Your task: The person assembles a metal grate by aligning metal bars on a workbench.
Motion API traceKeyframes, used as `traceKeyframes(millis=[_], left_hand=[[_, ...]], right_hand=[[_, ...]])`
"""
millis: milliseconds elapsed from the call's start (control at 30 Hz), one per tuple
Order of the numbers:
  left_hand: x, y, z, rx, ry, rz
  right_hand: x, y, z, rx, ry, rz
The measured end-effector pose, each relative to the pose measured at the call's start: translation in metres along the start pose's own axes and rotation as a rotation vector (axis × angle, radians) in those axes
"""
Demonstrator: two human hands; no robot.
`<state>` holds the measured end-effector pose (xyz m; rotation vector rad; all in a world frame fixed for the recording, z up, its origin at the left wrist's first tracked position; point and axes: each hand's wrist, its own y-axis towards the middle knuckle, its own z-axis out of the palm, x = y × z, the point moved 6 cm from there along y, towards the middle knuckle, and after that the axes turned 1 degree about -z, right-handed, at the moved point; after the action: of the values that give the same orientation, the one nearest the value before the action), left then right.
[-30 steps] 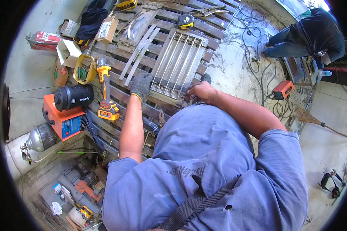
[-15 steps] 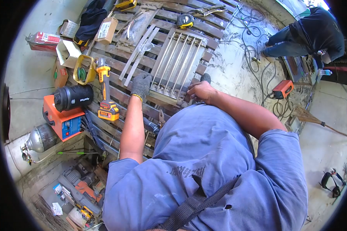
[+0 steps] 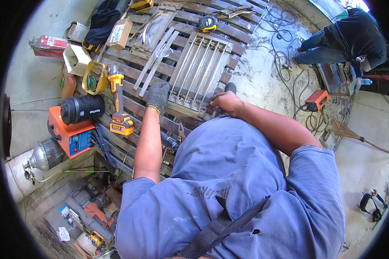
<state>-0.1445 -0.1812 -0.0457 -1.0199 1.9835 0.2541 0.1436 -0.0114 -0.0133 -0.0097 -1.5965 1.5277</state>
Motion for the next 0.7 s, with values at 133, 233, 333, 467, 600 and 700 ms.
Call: traceKeyframes(millis=[133,233,333,467,600,700], left_hand=[[0.001,0.0,0.0,-0.013,0.001,0.004],[-0.003,-0.001,-0.001,-0.018,0.001,0.017],[-0.009,-0.003,-0.004,-0.019,0.018,0.026],[-0.017,-0.005,-0.006,-0.025,0.051,0.049],[-0.02,-0.006,-0.006,-0.043,0.058,0.075],[-0.018,-0.005,-0.005,-0.04,0.03,0.059]], right_hand=[[-0.002,0.001,0.0,0.0,0.01,0.002],[-0.002,0.002,-0.001,0.012,0.02,0.006],[-0.003,0.002,-0.001,0.021,0.016,0.006],[-0.004,0.003,-0.001,0.021,0.01,0.005],[-0.006,0.006,-0.002,0.034,-0.002,0.005],[-0.007,0.007,-0.003,0.023,0.004,0.009]])
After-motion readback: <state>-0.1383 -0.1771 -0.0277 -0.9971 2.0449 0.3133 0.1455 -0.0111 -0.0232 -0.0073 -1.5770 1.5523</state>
